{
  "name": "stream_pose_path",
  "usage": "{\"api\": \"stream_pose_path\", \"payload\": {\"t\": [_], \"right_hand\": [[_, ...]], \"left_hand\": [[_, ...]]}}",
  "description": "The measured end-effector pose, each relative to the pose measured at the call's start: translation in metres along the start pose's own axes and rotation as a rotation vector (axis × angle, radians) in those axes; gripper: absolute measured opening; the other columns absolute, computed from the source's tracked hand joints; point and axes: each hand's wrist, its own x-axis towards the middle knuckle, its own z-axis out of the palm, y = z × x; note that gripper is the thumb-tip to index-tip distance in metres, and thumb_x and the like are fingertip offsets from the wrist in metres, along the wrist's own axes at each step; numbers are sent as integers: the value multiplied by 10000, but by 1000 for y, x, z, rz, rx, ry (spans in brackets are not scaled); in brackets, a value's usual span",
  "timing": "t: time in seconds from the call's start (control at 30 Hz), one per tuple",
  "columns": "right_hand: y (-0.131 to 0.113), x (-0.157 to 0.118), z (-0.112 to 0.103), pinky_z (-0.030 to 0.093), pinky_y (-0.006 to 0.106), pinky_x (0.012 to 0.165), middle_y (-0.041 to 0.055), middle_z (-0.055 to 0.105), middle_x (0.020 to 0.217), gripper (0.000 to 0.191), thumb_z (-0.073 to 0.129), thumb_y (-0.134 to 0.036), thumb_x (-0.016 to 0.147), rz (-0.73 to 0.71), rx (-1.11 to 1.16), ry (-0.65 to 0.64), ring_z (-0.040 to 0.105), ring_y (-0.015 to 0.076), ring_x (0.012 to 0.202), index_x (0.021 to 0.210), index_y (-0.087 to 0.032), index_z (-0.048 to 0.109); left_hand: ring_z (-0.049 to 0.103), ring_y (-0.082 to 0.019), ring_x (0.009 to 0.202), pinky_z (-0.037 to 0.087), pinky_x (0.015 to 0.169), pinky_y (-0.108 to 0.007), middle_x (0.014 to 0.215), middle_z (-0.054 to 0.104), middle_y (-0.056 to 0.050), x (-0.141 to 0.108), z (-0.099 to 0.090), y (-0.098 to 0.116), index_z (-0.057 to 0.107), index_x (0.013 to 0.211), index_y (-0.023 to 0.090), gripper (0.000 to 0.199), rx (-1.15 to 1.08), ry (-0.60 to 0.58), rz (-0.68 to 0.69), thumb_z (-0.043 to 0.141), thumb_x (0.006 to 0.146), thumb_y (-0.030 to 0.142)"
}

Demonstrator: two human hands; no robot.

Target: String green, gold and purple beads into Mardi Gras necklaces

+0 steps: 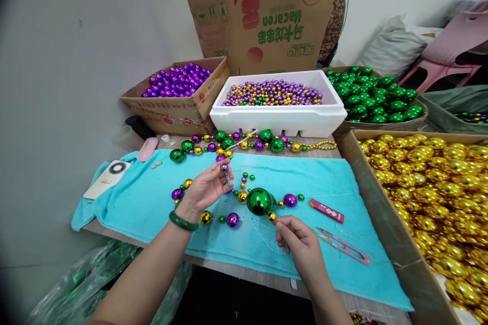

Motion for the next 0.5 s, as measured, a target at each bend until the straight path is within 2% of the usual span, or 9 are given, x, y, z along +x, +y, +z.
{"api": "stream_pose_path", "payload": {"t": [0.5], "right_hand": [[-3,-2,1,328,210,384,13,537,518,337,705,-482,648,33,-19,-7,473,116,460,675,-157,621]], "left_hand": [[617,-101,785,480,772,-244,798,640,-22,-3,4,1,673,933,159,202,78,22,118,642,734,141]]}}
